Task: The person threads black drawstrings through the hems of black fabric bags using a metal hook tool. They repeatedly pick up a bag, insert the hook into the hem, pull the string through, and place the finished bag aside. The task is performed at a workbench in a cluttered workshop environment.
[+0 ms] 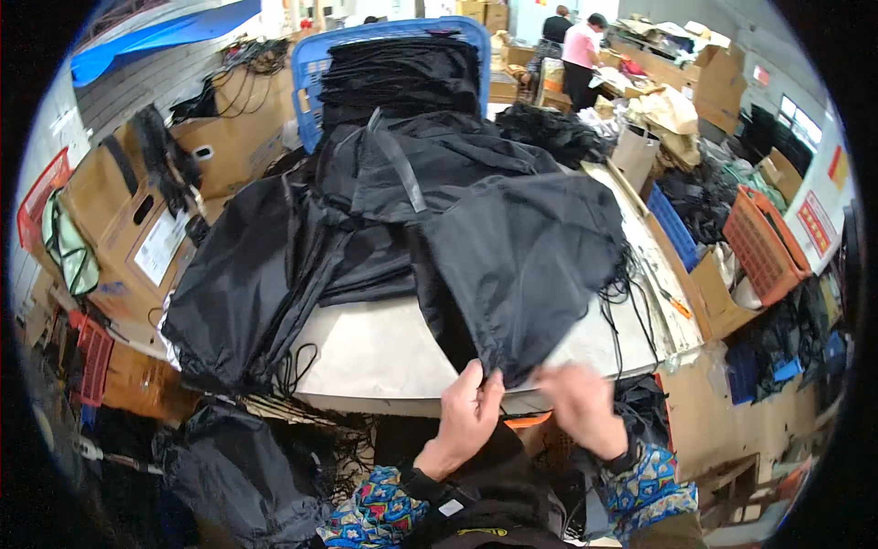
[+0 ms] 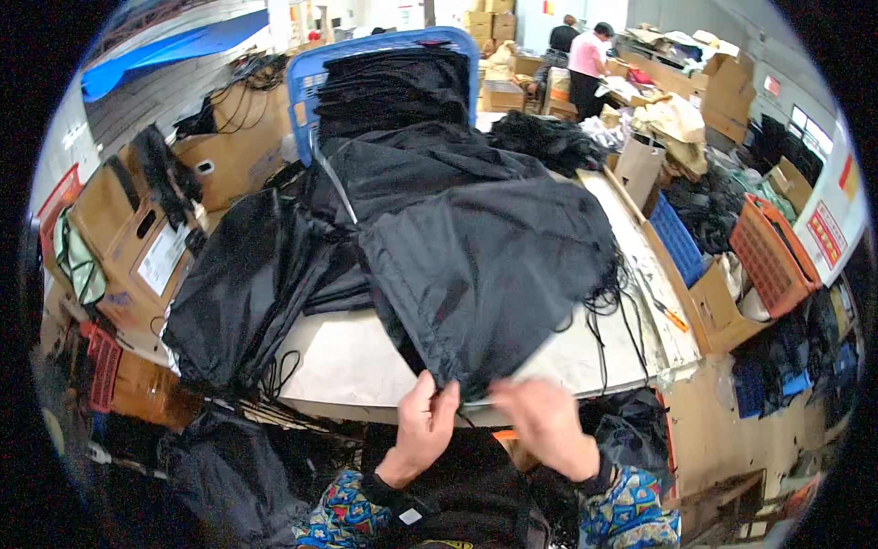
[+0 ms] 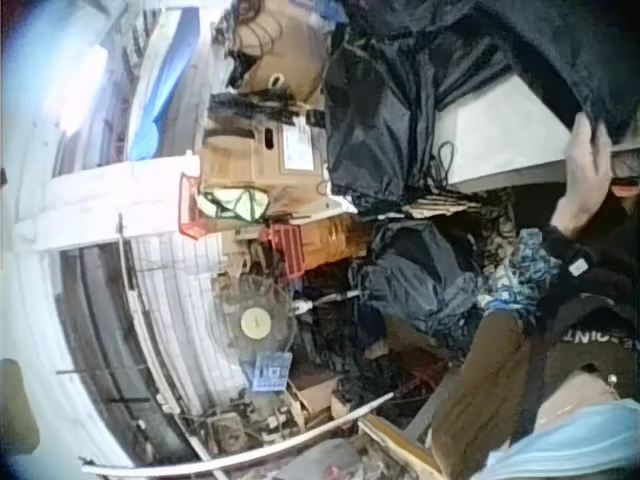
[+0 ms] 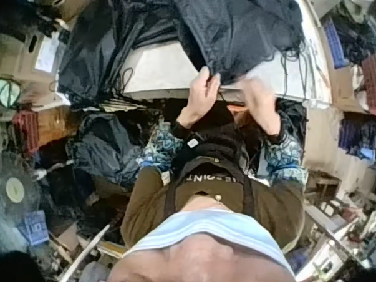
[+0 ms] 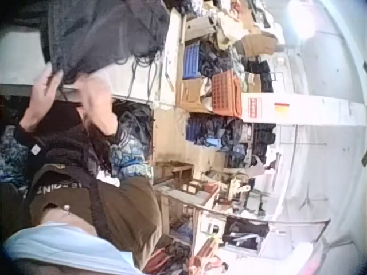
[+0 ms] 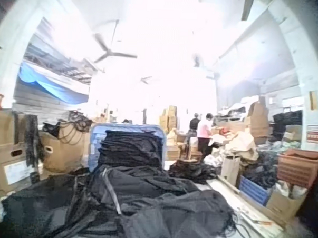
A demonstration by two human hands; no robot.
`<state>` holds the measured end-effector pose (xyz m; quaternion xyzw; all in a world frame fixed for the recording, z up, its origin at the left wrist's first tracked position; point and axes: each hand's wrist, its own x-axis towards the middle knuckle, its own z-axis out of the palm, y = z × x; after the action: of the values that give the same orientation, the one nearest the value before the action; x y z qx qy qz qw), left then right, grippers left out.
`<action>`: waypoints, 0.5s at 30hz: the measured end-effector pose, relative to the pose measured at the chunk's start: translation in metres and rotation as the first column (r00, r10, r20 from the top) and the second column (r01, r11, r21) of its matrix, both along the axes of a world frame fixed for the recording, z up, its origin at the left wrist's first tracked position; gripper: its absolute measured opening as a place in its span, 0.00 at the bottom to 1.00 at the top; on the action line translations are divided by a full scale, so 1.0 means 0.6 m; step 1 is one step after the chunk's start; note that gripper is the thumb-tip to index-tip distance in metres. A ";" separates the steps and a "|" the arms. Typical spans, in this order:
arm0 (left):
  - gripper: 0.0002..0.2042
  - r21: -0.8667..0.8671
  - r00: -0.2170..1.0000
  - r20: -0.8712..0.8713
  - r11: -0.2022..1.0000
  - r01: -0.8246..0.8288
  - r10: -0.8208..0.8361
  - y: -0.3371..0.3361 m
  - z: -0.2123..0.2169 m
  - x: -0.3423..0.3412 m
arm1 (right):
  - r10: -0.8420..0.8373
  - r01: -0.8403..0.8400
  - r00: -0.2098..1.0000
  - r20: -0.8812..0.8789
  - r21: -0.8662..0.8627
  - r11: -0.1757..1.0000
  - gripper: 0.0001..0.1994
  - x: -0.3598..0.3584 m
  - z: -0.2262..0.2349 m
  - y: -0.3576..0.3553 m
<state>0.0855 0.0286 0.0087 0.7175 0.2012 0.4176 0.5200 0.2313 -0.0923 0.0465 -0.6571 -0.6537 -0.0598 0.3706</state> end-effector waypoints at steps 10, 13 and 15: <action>0.06 0.744 0.871 -0.475 0.586 0.320 0.127 0.008 -0.057 0.014 | 0.007 0.298 0.835 -0.550 0.464 0.834 0.11 -0.020 0.067 -0.067; 0.03 0.789 0.886 -0.450 0.513 0.338 0.109 0.012 -0.070 0.024 | 0.076 0.205 0.785 -0.614 0.374 0.904 0.11 -0.037 0.038 -0.124; 0.03 0.721 0.797 -0.594 0.509 0.471 0.104 0.006 -0.063 0.022 | 0.126 0.284 0.639 -0.759 0.385 0.878 0.14 -0.006 -0.024 -0.167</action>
<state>0.0987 0.0321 -0.0293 0.9833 0.0371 0.1658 0.0650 0.2277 -0.1928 0.0320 -0.5380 -0.3693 0.0505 0.7561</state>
